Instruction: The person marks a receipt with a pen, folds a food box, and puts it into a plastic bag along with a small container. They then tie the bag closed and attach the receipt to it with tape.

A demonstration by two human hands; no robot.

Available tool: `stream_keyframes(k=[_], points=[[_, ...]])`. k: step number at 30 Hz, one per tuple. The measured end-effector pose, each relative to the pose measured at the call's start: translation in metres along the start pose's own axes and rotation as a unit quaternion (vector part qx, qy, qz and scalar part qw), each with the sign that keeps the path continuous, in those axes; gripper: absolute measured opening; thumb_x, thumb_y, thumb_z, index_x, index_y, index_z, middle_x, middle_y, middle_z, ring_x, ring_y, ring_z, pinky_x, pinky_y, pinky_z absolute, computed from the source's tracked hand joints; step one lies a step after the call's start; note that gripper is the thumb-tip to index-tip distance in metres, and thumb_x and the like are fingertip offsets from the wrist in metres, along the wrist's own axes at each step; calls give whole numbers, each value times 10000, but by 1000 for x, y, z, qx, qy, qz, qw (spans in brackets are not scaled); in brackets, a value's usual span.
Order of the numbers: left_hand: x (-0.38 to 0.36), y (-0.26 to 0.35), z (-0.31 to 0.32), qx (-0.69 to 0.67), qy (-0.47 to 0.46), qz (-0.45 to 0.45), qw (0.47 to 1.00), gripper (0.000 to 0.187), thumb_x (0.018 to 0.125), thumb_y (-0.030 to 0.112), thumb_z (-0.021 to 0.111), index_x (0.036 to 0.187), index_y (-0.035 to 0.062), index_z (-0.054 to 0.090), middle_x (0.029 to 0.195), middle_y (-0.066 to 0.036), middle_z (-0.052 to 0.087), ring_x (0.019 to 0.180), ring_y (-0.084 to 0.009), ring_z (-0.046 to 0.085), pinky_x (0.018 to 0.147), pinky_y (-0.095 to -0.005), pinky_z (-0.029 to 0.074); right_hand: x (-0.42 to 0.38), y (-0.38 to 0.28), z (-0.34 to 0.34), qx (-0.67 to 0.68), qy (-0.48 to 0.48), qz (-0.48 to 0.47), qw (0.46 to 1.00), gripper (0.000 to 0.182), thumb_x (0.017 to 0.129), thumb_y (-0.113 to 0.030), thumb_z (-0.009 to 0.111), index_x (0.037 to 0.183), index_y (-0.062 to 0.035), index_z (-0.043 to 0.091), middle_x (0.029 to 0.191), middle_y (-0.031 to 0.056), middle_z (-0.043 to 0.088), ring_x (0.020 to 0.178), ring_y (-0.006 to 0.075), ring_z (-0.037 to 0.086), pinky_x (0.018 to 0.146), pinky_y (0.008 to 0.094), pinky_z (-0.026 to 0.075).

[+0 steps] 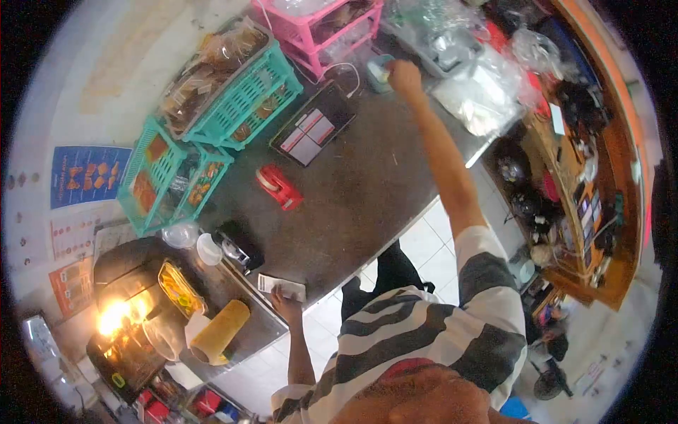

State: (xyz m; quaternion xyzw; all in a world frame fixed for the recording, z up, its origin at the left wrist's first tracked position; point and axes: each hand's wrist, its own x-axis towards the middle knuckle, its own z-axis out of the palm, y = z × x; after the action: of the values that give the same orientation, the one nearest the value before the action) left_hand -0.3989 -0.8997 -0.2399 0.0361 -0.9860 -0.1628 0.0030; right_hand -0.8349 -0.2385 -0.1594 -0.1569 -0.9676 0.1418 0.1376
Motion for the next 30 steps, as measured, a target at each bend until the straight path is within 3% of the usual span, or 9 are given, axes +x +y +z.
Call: stream_keyframes(k=[4,11,13,16,17,18,24,26,30], points=[[8,25,-12,-16,-42,-96,994,680,706,53,758,1320,85,467,1361,-172,483,1298,-397,419,1064,-470,335,70,13,17,-167,-181,-190,950,186,774,-128,605,900,-133,741,889,152,713,886,364,686,773,470,553],[6,14,-1,-1,-50,-112,992,693,705,-3,757,1328,73,463,1385,-153,473,1309,-372,421,1051,-443,376,90,47,68,-145,-297,-265,906,262,722,-242,730,956,-123,710,973,100,678,985,334,611,865,448,497],[0,11,7,-28,-41,-187,981,701,708,-20,754,1336,68,456,1391,-155,469,1308,-377,421,1045,-440,394,95,85,81,-36,-159,-370,915,372,739,-248,742,1031,-28,673,987,178,666,961,378,605,849,477,472],[-1,2,9,-57,-11,-125,991,711,677,-102,699,1334,43,470,1374,-181,458,1301,-386,419,1060,-432,400,90,61,24,63,-183,-292,937,327,825,-257,720,1050,-26,669,978,148,698,893,314,663,810,408,502],[-4,14,10,-59,30,-159,985,702,659,-97,691,1311,58,483,1358,-169,467,1292,-382,426,1057,-427,401,110,111,63,117,-171,-279,938,271,864,-250,704,1025,-34,679,937,103,708,841,239,662,785,359,504],[6,31,-7,-101,-17,-225,969,665,662,-82,702,1275,82,502,1357,-159,470,1289,-386,432,1051,-430,405,99,85,36,225,-200,-244,922,244,879,-242,692,1003,-32,685,932,74,704,829,181,641,771,332,497],[6,20,-10,-63,-1,-181,981,655,666,-30,746,1261,97,503,1353,-133,482,1291,-383,441,1040,-451,416,89,87,22,287,-168,-216,918,306,901,-286,683,1054,-21,677,923,86,705,821,205,659,746,347,517],[0,9,-10,-125,4,-184,975,668,663,-6,763,1267,99,500,1367,-116,478,1309,-362,430,1056,-437,407,88,79,4,193,39,-303,932,368,923,-344,651,1075,-10,673,929,108,706,784,251,677,692,395,549],[-14,-19,-7,-67,-13,-152,986,745,721,299,786,1371,134,461,1448,-89,431,1413,-297,316,1155,-486,255,-3,-15,-77,349,65,-138,924,274,953,-234,572,1064,2,656,978,151,705,844,245,671,699,328,577]])
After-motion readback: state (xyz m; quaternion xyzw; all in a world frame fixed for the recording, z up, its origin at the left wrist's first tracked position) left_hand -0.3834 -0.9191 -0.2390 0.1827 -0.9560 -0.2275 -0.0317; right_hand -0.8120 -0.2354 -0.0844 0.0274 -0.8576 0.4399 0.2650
